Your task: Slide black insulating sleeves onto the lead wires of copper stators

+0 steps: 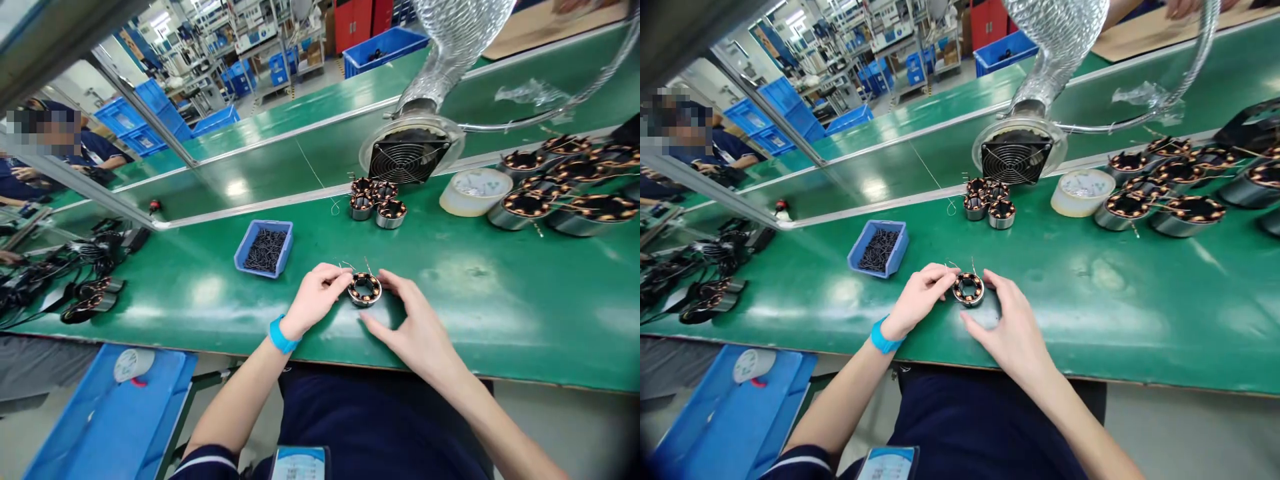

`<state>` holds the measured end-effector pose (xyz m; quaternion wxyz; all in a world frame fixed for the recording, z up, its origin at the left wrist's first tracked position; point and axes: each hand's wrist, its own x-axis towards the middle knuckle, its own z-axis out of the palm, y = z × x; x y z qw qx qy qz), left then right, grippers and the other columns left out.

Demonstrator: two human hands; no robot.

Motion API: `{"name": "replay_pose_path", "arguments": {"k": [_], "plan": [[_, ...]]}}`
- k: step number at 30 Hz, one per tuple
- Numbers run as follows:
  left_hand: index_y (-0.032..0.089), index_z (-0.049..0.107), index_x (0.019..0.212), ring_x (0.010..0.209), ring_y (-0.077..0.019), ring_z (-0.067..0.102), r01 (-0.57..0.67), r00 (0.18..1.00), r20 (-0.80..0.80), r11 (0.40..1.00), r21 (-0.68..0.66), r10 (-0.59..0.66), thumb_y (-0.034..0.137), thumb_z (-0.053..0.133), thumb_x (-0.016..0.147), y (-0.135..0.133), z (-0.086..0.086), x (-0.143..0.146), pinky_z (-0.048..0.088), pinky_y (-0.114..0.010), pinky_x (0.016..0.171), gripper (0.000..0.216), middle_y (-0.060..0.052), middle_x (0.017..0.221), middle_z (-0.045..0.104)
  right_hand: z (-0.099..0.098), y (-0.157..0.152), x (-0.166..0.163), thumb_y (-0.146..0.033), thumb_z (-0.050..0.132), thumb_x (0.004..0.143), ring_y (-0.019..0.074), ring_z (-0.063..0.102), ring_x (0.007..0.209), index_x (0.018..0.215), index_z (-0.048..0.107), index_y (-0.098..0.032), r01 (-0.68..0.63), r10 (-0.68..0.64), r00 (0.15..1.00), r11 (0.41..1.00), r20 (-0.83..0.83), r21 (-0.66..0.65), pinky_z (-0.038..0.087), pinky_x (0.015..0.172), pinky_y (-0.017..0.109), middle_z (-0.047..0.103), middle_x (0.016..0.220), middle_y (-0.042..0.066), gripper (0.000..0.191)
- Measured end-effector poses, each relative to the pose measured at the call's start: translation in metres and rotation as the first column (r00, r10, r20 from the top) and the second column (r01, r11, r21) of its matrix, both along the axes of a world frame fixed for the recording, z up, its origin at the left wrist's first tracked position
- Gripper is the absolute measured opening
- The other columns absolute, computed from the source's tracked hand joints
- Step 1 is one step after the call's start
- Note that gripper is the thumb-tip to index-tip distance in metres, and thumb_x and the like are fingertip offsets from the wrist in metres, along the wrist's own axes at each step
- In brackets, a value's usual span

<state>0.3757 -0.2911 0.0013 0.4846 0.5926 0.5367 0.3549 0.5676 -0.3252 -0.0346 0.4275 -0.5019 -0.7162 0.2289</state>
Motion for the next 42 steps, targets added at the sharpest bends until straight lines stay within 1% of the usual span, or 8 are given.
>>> {"name": "replay_pose_path", "arguments": {"k": [4,10,15,20,24,29,37,42], "plan": [[0.017,0.082,0.096,0.099,-0.0205,0.067,0.051,0.996,0.072,0.997,-0.064,-0.047,0.039,0.07,0.091,0.016,0.002,0.013,0.052,-0.031,0.087,0.025,-0.01,0.105,0.073,-0.004,0.006,-0.017,-0.052,0.071,0.091,0.0353,0.063,0.108,0.13,0.054,-0.018,0.057,-0.065,0.99,0.996,0.125,0.062,0.054,0.092,0.055,0.065,0.121,0.016,0.055],[0.018,0.084,0.09,0.094,-0.0191,0.066,-0.002,0.977,0.212,0.995,-0.103,0.024,0.034,0.077,0.083,0.028,-0.001,0.022,0.051,-0.031,0.086,0.018,-0.009,0.098,0.073,-0.003,0.018,-0.015,-0.034,0.069,0.094,0.0304,0.063,0.104,0.125,0.057,-0.017,-0.04,0.034,0.997,0.994,0.062,0.104,0.055,0.087,0.046,0.067,0.114,0.012,0.037],[0.019,0.082,0.08,0.084,-0.0147,0.063,-0.127,0.971,0.213,0.987,0.1,0.103,0.031,0.08,0.081,0.021,-0.004,0.026,0.049,-0.027,0.076,0.012,-0.004,0.086,0.067,-0.001,0.021,-0.01,-0.027,0.072,0.09,0.0293,0.061,0.104,0.127,0.057,-0.019,-0.129,0.128,0.991,0.99,0.027,0.054,0.053,0.089,0.046,0.067,0.114,0.009,0.04],[0.02,0.08,0.083,0.085,-0.0143,0.061,-0.328,0.945,0.144,0.848,0.416,0.295,0.03,0.073,0.089,0.022,0.011,0.015,0.049,-0.027,0.077,0.014,-0.004,0.087,0.066,0.004,0.02,-0.011,-0.025,0.076,0.085,0.028,0.061,0.104,0.122,0.06,-0.022,-0.215,0.215,0.977,0.977,0.003,-0.017,0.051,0.09,0.046,0.068,0.114,0.007,0.04],[0.019,0.077,0.096,0.085,-0.0138,0.062,-0.514,0.858,0.212,0.774,0.37,0.469,0.038,0.068,0.094,0.013,0.018,-0.004,0.049,-0.027,0.079,0.02,-0.005,0.097,0.071,0.003,0.017,-0.01,-0.028,0.076,0.085,0.028,0.061,0.106,0.122,0.061,-0.023,-0.226,0.226,0.974,0.973,0.002,-0.054,0.049,0.094,0.048,0.068,0.115,0.006,0.039],[0.016,0.077,0.093,0.078,-0.0156,0.064,-0.388,0.922,0.041,0.913,0.126,0.386,0.041,0.079,0.083,-0.018,0.007,0.001,0.05,-0.028,0.072,0.026,-0.007,0.09,0.074,0.0,0.016,-0.01,-0.029,0.075,0.086,0.0286,0.061,0.108,0.124,0.059,-0.023,-0.233,0.234,0.972,0.971,0.007,-0.05,0.047,0.096,0.049,0.067,0.118,0.007,0.042],[0.02,0.07,0.069,0.078,-0.0181,0.059,-0.092,0.916,-0.327,0.916,0.391,0.232,0.027,0.065,0.093,-0.008,0.023,0.01,0.045,-0.033,0.076,0.025,-0.004,0.074,0.068,0.002,0.017,-0.009,-0.03,0.07,0.088,0.0293,0.062,0.105,0.123,0.06,-0.023,-0.249,0.25,0.968,0.967,0.009,-0.047,0.048,0.093,0.048,0.068,0.116,0.008,0.037],[0.018,0.071,0.074,0.073,-0.0157,0.059,-0.318,0.888,-0.182,0.851,0.417,0.421,0.034,0.067,0.092,0.003,0.045,-0.019,0.045,-0.03,0.071,0.025,-0.003,0.075,0.068,0.001,0.016,-0.008,-0.034,0.071,0.09,0.0299,0.062,0.109,0.124,0.06,-0.023,-0.238,0.24,0.97,0.97,0.029,-0.046,0.048,0.096,0.049,0.067,0.117,0.008,0.037]]}}
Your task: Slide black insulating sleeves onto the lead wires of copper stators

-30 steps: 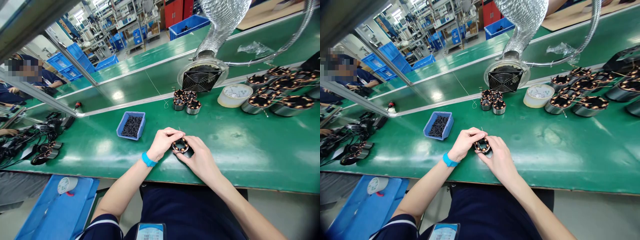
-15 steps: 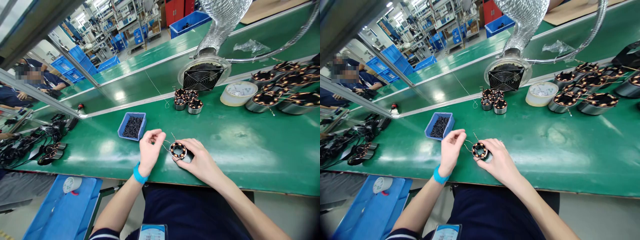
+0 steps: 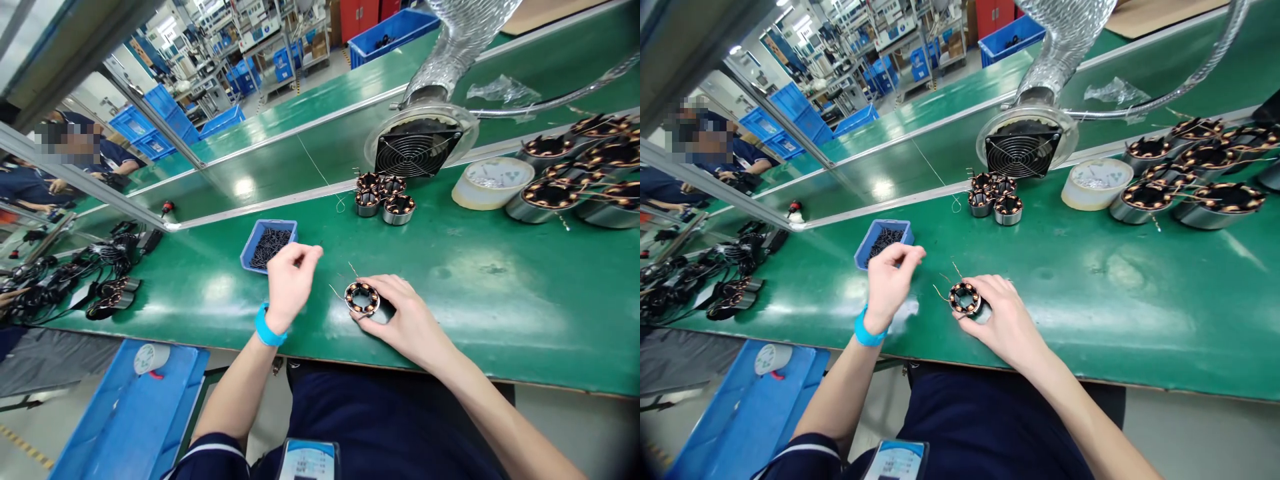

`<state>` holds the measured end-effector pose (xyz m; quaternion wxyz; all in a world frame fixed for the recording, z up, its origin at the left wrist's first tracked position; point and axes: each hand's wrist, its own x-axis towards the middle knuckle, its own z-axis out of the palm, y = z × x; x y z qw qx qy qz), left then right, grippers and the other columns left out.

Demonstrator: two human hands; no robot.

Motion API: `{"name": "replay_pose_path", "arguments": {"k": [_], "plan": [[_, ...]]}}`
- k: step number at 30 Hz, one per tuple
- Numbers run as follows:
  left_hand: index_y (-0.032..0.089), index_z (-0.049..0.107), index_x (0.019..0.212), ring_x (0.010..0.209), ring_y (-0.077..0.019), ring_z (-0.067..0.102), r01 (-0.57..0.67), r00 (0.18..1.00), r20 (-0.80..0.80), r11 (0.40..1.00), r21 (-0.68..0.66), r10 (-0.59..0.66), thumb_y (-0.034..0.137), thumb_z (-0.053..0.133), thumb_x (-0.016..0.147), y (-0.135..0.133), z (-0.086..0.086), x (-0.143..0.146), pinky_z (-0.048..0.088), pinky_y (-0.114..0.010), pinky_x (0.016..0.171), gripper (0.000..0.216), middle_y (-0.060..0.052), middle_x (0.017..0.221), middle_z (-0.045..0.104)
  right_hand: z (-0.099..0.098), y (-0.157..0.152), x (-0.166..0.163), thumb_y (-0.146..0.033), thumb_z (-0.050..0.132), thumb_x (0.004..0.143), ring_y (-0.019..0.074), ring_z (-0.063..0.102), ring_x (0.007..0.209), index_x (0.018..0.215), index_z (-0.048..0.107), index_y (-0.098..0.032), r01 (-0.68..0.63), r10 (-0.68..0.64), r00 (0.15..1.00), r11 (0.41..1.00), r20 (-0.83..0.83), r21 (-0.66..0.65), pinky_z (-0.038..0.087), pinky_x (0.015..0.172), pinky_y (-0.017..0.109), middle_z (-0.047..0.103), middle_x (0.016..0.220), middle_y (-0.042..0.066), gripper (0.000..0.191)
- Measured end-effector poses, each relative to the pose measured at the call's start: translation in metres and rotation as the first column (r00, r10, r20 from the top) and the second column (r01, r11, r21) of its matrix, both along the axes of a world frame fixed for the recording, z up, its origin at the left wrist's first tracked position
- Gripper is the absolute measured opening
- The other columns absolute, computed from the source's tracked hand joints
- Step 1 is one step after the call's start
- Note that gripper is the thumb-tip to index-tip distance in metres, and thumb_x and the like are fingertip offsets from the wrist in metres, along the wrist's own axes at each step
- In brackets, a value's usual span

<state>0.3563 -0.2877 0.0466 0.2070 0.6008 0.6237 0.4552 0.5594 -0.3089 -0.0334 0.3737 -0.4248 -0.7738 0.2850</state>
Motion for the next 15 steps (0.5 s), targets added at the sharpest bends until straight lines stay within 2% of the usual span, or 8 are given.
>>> {"name": "replay_pose_path", "arguments": {"k": [2,3,5,7,9,11,13,15], "plan": [[0.017,0.073,0.077,0.07,-0.0147,0.058,-0.053,0.994,0.089,0.997,-0.056,0.058,0.043,0.066,0.092,-0.006,-0.002,-0.005,0.045,-0.028,0.066,0.031,-0.003,0.075,0.068,-0.001,0.0,0.0,-0.033,0.071,0.09,0.0294,0.062,0.109,0.124,0.059,-0.024,0.003,-0.003,1.0,1.0,0.004,0.005,0.047,0.098,0.049,0.067,0.118,0.008,0.038],[0.017,0.073,0.076,0.067,-0.0141,0.057,-0.037,0.992,0.115,0.991,-0.125,0.051,0.047,0.068,0.09,-0.012,-0.006,-0.005,0.044,-0.028,0.063,0.033,-0.003,0.074,0.068,-0.002,0.0,0.0,-0.033,0.071,0.089,0.0292,0.062,0.109,0.125,0.059,-0.024,0.002,-0.002,1.0,1.0,0.003,0.008,0.047,0.097,0.049,0.067,0.118,0.007,0.038],[0.016,0.073,0.074,0.063,-0.0132,0.056,0.048,0.988,0.155,0.96,-0.277,-0.005,0.049,0.075,0.084,-0.026,-0.019,0.002,0.043,-0.027,0.06,0.035,-0.003,0.071,0.067,-0.004,0.0,0.001,-0.032,0.071,0.088,0.029,0.062,0.108,0.125,0.059,-0.024,-0.002,0.002,1.0,1.0,-0.003,0.02,0.048,0.095,0.048,0.067,0.118,0.007,0.039],[0.015,0.073,0.073,0.062,-0.0125,0.055,0.117,0.976,0.212,0.933,-0.341,-0.045,0.046,0.078,0.081,-0.039,-0.032,0.014,0.044,-0.026,0.059,0.032,-0.003,0.071,0.067,-0.006,0.0,0.001,-0.032,0.07,0.088,0.0288,0.062,0.106,0.124,0.06,-0.024,-0.004,0.005,1.0,0.999,-0.008,0.038,0.049,0.092,0.047,0.068,0.118,0.007,0.038],[0.016,0.071,0.071,0.061,-0.0118,0.054,0.12,0.97,0.237,0.945,-0.304,-0.047,0.043,0.076,0.084,-0.045,-0.039,0.024,0.044,-0.026,0.06,0.03,-0.003,0.071,0.066,-0.008,0.001,0.002,-0.034,0.069,0.09,0.0292,0.062,0.105,0.123,0.061,-0.024,-0.004,0.005,1.0,0.998,-0.01,0.064,0.05,0.091,0.047,0.068,0.117,0.007,0.036],[0.017,0.068,0.067,0.061,-0.0114,0.052,0.084,0.976,0.217,0.97,-0.229,-0.033,0.041,0.073,0.086,-0.044,-0.036,0.026,0.042,-0.026,0.059,0.032,-0.002,0.069,0.063,-0.01,0.002,0.002,-0.038,0.067,0.091,0.0302,0.063,0.106,0.123,0.061,-0.024,-0.007,0.008,1.0,0.997,-0.007,0.079,0.05,0.091,0.047,0.069,0.117,0.008,0.035],[0.018,0.065,0.065,0.06,-0.0112,0.05,0.015,0.982,0.186,0.989,-0.145,0.012,0.041,0.073,0.087,-0.039,-0.025,0.018,0.041,-0.026,0.059,0.033,0.0,0.065,0.06,-0.011,0.002,0.002,-0.039,0.066,0.092,0.0308,0.063,0.107,0.123,0.061,-0.025,-0.011,0.012,1.0,0.996,-0.005,0.084,0.051,0.091,0.047,0.069,0.117,0.008,0.035],[0.018,0.063,0.068,0.059,-0.0112,0.049,-0.115,0.982,0.148,0.993,-0.039,0.12,0.043,0.071,0.089,-0.03,-0.009,-0.003,0.04,-0.026,0.058,0.034,0.001,0.064,0.058,-0.011,0.002,0.002,-0.038,0.066,0.092,0.0305,0.063,0.107,0.123,0.061,-0.026,-0.013,0.013,1.0,0.997,-0.002,0.079,0.051,0.091,0.047,0.069,0.117,0.008,0.034]]}}
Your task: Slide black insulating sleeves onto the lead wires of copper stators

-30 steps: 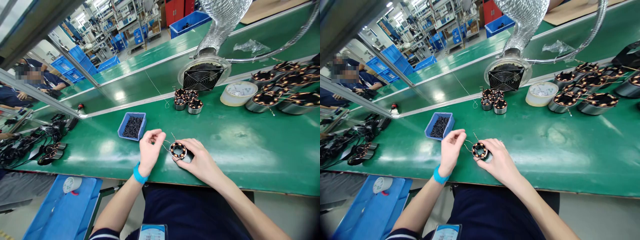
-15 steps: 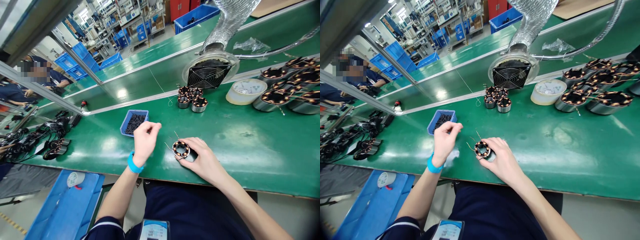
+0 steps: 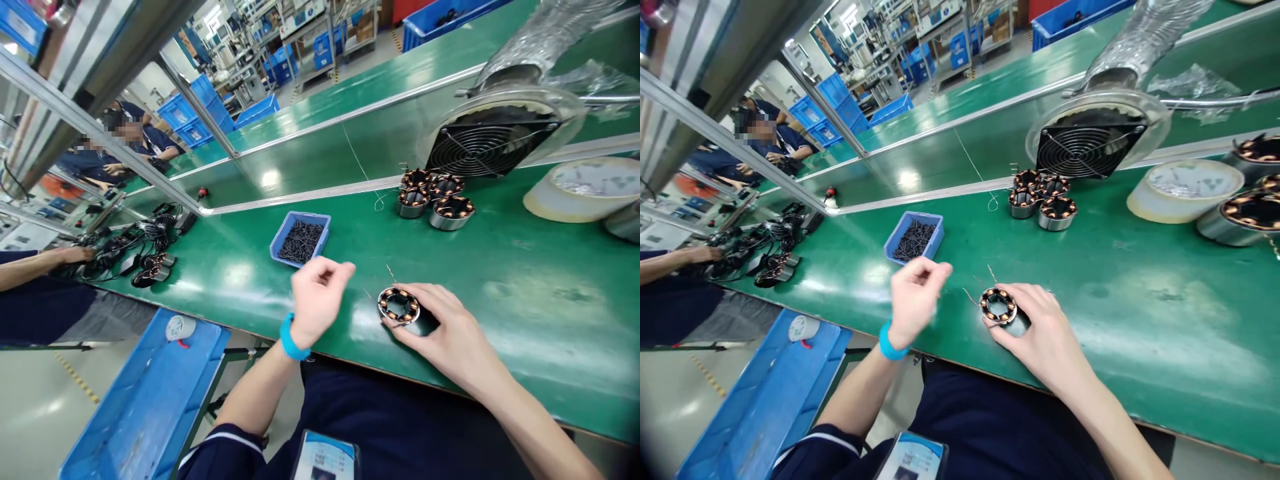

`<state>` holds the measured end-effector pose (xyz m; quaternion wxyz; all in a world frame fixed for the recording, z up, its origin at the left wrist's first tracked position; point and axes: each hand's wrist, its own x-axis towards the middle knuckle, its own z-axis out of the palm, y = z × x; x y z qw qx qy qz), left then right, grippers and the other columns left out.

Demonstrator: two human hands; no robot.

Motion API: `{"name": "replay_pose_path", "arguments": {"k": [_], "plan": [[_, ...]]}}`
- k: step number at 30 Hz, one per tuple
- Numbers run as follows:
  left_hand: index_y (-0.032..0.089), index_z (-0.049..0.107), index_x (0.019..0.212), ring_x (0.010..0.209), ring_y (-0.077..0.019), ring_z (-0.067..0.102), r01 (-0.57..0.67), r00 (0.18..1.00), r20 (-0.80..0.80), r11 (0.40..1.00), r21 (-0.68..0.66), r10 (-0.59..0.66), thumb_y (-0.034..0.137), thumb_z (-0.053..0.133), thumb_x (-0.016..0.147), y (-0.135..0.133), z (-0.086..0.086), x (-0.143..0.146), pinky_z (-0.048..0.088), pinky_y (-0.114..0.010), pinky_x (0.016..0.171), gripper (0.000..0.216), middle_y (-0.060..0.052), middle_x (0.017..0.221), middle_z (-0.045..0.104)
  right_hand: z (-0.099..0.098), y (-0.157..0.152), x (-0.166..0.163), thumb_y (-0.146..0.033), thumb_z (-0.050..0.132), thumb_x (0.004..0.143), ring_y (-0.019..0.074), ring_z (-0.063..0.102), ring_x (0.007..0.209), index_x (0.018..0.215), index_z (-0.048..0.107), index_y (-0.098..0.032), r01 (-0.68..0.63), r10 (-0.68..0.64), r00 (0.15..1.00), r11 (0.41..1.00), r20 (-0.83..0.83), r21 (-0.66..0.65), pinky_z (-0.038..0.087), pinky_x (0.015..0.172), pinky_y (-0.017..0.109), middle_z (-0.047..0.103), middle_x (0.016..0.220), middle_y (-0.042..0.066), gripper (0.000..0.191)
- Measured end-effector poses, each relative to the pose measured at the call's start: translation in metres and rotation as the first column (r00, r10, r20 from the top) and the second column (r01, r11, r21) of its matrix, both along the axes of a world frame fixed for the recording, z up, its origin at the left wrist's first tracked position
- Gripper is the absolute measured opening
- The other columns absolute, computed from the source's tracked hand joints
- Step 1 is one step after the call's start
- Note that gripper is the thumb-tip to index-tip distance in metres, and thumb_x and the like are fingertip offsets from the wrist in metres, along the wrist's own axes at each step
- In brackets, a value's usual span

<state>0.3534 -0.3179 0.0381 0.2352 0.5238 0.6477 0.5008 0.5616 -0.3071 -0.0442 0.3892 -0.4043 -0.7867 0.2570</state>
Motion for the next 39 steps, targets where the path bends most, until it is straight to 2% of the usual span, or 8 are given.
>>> {"name": "replay_pose_path", "arguments": {"k": [2,4,6,9,16,24,34,39], "plan": [[0.019,0.065,0.074,0.061,-0.0124,0.052,-0.12,0.979,-0.149,0.987,0.109,0.136,0.044,0.067,0.093,0.011,0.013,-0.029,0.042,-0.026,0.061,0.032,0.0,0.068,0.061,0.001,-0.001,0.0,-0.037,0.067,0.091,0.0302,0.063,0.106,0.123,0.061,-0.026,0.005,-0.005,1.0,1.0,0.001,-0.004,0.051,0.091,0.047,0.068,0.117,0.008,0.034],[0.019,0.069,0.077,0.069,-0.0151,0.057,-0.123,0.88,-0.444,0.984,0.131,0.169,0.041,0.066,0.094,0.024,0.019,-0.058,0.044,-0.029,0.067,0.028,-0.002,0.075,0.065,0.002,-0.002,-0.001,-0.037,0.067,0.091,0.0301,0.063,0.105,0.123,0.06,-0.026,0.014,-0.014,1.0,1.0,0.002,-0.006,0.05,0.092,0.048,0.068,0.117,0.008,0.035],[0.02,0.074,0.08,0.076,-0.0193,0.061,-0.084,0.698,-0.713,0.996,-0.001,0.058,0.04,0.069,0.092,0.036,0.016,-0.082,0.043,-0.031,0.07,0.024,-0.005,0.081,0.068,0.003,-0.002,-0.001,-0.037,0.067,0.09,0.0302,0.063,0.106,0.123,0.06,-0.025,0.021,-0.021,1.0,1.0,0.007,-0.01,0.05,0.093,0.048,0.068,0.116,0.008,0.036],[0.02,0.078,0.092,0.084,-0.0248,0.065,-0.08,0.533,-0.837,0.978,-0.191,-0.119,0.039,0.072,0.09,0.048,0.004,-0.098,0.041,-0.033,0.068,0.021,-0.009,0.09,0.072,0.004,-0.003,-0.002,-0.037,0.068,0.09,0.0302,0.062,0.107,0.124,0.059,-0.025,0.02,-0.02,1.0,1.0,0.021,-0.022,0.05,0.093,0.048,0.068,0.117,0.008,0.036],[0.022,0.077,0.083,0.081,-0.0233,0.065,-0.057,0.621,-0.773,0.975,-0.213,-0.132,0.023,0.069,0.09,0.061,-0.009,-0.103,0.041,-0.032,0.07,0.011,-0.007,0.088,0.074,0.004,-0.002,-0.001,-0.036,0.066,0.091,0.0292,0.063,0.106,0.125,0.059,-0.026,0.013,-0.013,1.0,1.0,0.021,-0.019,0.051,0.091,0.047,0.067,0.117,0.008,0.037],[0.018,0.072,0.087,0.077,-0.0185,0.063,-0.059,0.776,-0.631,0.995,-0.086,-0.008,0.026,0.06,0.095,0.063,-0.016,-0.111,0.045,-0.03,0.074,0.016,-0.006,0.089,0.072,0.0,-0.001,-0.001,-0.037,0.067,0.091,0.0293,0.063,0.106,0.125,0.058,-0.026,0.011,-0.011,1.0,1.0,0.023,-0.003,0.05,0.091,0.047,0.067,0.117,0.007,0.038],[0.018,0.069,0.093,0.09,-0.0215,0.066,0.018,0.715,-0.693,0.993,-0.114,-0.093,0.019,0.056,0.096,0.062,-0.009,-0.113,0.048,-0.032,0.084,0.013,-0.009,0.098,0.073,0.001,-0.002,-0.001,-0.036,0.068,0.091,0.0283,0.063,0.105,0.126,0.057,-0.026,0.007,-0.007,1.0,1.0,0.02,0.01,0.05,0.09,0.046,0.066,0.116,0.006,0.038],[0.017,0.068,0.094,0.078,-0.0172,0.064,0.024,0.76,-0.641,0.99,-0.139,-0.108,0.016,0.055,0.092,0.061,-0.007,-0.111,0.05,-0.029,0.077,0.013,-0.007,0.089,0.069,0.0,-0.002,-0.001,-0.035,0.068,0.091,0.028,0.063,0.105,0.127,0.056,-0.026,0.008,-0.008,1.0,1.0,0.023,0.008,0.05,0.091,0.046,0.066,0.117,0.007,0.039]]}}
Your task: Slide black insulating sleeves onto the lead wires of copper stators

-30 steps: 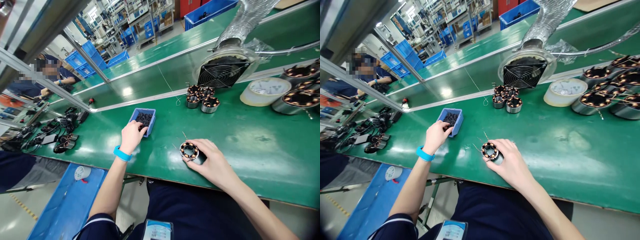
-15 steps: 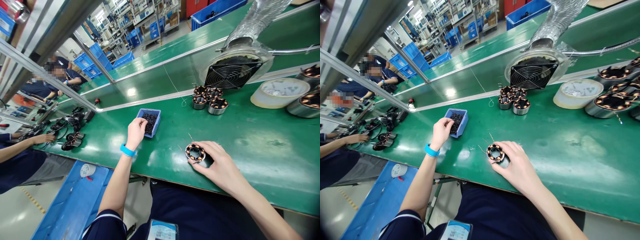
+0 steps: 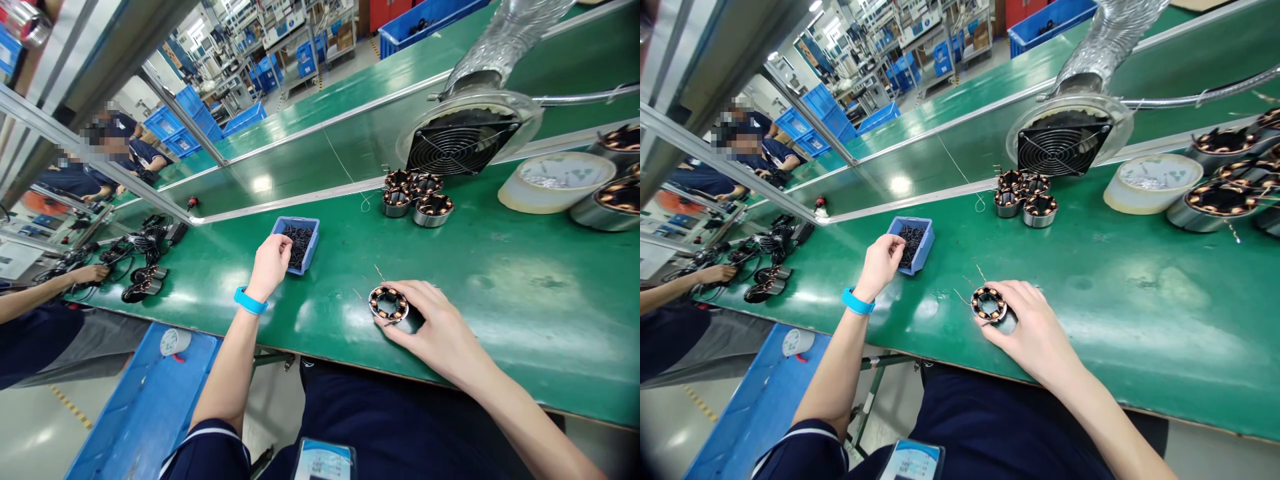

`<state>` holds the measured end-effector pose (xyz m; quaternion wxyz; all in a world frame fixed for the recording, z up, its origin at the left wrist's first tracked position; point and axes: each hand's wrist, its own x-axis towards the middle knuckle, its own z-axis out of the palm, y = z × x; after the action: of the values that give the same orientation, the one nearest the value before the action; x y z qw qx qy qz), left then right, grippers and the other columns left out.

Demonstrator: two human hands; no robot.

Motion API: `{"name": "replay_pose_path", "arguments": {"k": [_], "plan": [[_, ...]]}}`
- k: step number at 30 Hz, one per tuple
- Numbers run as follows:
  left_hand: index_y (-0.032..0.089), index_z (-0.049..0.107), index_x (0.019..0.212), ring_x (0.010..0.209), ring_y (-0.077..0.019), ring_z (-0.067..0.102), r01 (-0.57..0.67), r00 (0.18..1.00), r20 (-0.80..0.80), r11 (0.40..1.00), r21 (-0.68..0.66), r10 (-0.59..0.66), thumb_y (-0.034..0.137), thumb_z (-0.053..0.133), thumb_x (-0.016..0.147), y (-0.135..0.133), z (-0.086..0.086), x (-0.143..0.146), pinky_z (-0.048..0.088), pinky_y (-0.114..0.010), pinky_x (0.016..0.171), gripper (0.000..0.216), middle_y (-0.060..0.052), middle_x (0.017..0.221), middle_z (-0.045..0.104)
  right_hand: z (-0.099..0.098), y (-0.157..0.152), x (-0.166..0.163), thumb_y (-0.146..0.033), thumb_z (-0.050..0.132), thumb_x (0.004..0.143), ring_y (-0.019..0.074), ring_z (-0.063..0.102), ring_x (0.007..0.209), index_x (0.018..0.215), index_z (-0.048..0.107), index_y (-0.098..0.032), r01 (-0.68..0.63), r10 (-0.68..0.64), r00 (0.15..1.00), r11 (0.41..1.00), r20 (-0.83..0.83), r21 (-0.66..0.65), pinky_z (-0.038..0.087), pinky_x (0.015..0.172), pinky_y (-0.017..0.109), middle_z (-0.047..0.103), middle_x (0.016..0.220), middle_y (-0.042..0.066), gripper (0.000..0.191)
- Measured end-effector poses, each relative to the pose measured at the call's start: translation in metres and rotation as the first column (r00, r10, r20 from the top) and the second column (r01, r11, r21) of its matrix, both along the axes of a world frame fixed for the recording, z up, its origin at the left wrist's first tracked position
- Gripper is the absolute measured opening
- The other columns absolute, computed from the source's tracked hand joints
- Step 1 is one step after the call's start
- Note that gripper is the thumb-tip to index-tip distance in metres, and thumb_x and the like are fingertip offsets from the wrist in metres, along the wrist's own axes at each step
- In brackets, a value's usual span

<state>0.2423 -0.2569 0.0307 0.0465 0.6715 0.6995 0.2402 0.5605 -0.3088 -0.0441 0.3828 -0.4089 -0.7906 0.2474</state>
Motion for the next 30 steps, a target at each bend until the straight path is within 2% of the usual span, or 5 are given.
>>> {"name": "replay_pose_path", "arguments": {"k": [9,15,19,25,30], "plan": [[0.016,0.072,0.09,0.07,-0.0127,0.059,-0.068,0.913,0.408,0.991,0.112,0.017,0.027,0.065,0.084,-0.003,0.003,0.008,0.048,-0.024,0.068,0.015,-0.003,0.081,0.069,0.004,0.0,0.001,-0.033,0.067,0.09,0.0282,0.063,0.104,0.126,0.056,-0.025,-0.008,0.008,1.0,1.0,0.017,-0.015,0.049,0.091,0.046,0.067,0.116,0.007,0.039],[0.016,0.073,0.09,0.072,-0.0126,0.06,-0.072,0.899,0.438,0.989,0.125,0.01,0.029,0.067,0.085,-0.001,0.0,0.005,0.048,-0.024,0.068,0.015,-0.003,0.083,0.07,0.004,-0.001,0.0,-0.035,0.068,0.091,0.0288,0.06,0.107,0.127,0.055,-0.026,-0.002,0.003,1.0,0.999,0.015,-0.042,0.049,0.092,0.047,0.065,0.118,0.007,0.039],[0.015,0.073,0.089,0.067,-0.0116,0.06,-0.092,0.841,0.542,0.983,0.158,-0.009,0.028,0.072,0.083,-0.019,0.014,0.025,0.048,-0.023,0.065,0.014,-0.003,0.08,0.07,0.004,-0.001,0.0,-0.035,0.068,0.092,0.0285,0.061,0.106,0.127,0.055,-0.025,0.0,0.001,1.0,1.0,0.008,-0.029,0.05,0.092,0.048,0.065,0.117,0.007,0.039],[0.017,0.073,0.085,0.075,-0.0121,0.064,0.335,0.789,0.558,0.941,-0.039,-0.257,0.017,0.069,0.085,-0.06,0.026,0.074,0.051,-0.023,0.07,0.005,-0.003,0.084,0.071,0.007,-0.001,0.0,-0.033,0.071,0.09,0.0284,0.061,0.108,0.127,0.055,-0.025,-0.006,0.006,1.0,0.999,0.009,-0.038,0.049,0.093,0.048,0.065,0.118,0.006,0.041],[0.016,0.073,0.086,0.077,-0.0125,0.064,0.381,0.77,0.581,0.92,-0.087,-0.264,0.016,0.068,0.086,-0.058,0.019,0.081,0.051,-0.023,0.071,0.006,-0.004,0.085,0.071,0.007,-0.001,0.001,-0.032,0.071,0.09,0.029,0.061,0.107,0.126,0.056,-0.025,-0.008,0.008,1.0,0.999,0.008,-0.043,0.049,0.094,0.048,0.066,0.118,0.007,0.04]]}}
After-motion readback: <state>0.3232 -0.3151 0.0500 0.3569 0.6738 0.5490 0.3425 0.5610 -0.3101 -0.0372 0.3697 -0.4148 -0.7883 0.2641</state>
